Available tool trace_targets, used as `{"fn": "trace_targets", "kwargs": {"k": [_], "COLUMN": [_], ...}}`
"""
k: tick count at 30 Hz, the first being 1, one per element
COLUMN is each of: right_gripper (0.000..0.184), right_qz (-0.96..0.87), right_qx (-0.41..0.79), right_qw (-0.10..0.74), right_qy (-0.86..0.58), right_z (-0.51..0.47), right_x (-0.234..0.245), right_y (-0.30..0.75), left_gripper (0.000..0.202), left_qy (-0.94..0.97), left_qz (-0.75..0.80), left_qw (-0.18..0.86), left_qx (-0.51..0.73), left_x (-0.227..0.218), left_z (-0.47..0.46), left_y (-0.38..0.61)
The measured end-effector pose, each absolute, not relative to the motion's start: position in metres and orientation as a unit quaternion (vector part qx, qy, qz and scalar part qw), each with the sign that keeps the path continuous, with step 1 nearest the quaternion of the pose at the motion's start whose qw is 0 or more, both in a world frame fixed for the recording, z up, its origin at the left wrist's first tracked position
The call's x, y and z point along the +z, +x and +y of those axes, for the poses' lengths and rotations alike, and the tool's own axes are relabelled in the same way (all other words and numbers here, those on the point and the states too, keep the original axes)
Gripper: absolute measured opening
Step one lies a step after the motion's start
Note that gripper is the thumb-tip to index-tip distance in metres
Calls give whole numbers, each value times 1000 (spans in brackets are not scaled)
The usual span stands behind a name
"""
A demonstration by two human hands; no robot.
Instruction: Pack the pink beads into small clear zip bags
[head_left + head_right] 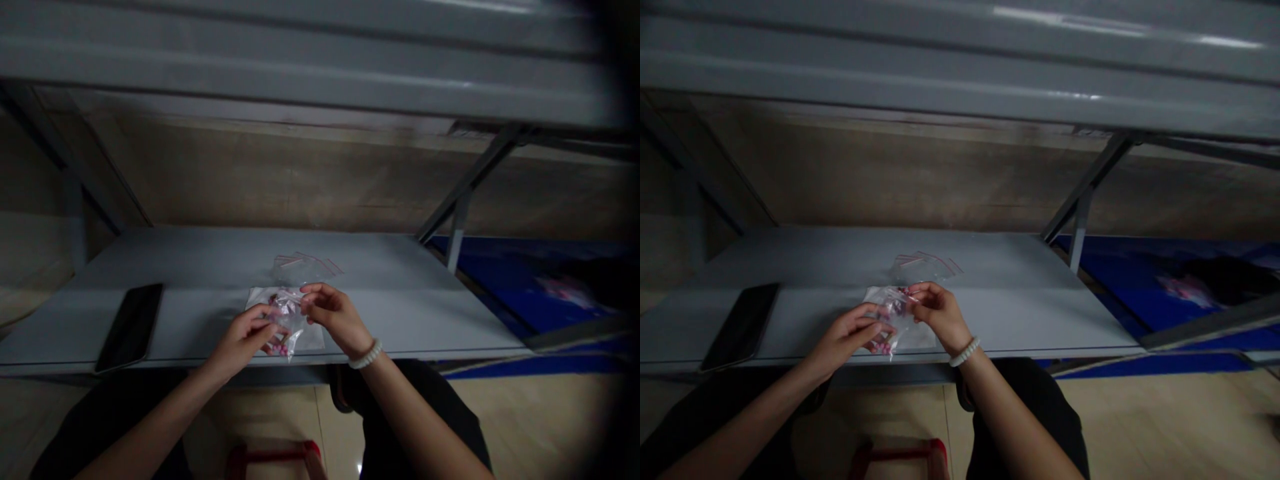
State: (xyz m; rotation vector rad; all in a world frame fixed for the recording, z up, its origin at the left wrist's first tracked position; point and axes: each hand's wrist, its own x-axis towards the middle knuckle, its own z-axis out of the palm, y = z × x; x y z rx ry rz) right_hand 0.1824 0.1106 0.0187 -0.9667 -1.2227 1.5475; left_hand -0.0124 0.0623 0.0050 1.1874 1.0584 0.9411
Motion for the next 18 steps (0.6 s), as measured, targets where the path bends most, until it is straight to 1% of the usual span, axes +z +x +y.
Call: {"fn": "trace_targets", "kwargs": {"k": [4, 6, 10, 14, 18], "right_gripper": [28, 27, 20, 20, 19], "right_qz": [-417, -409, -454, -492, -582], "right_qx": [675, 679, 648, 625, 564], "right_qw": [452, 454, 456, 456, 440], "right_qy": [-406, -407, -407, -399, -387], "right_z": [110, 110, 110, 107, 101], "right_x": [17, 17, 16, 16, 23], "right_y": [181, 180, 177, 175, 173], "left_gripper": [29, 27, 23, 22, 21], "left_qy": [530, 541, 555, 571, 587], "left_qz": [471, 474, 469, 457, 456], "left_qw": [565, 552, 539, 525, 446], "left_qx": [422, 423, 425, 436, 498], "left_x": [0, -3, -6, -3, 7], "left_z": [63, 63, 61, 61, 61], "left_y": [-12, -11, -10, -9, -12]}}
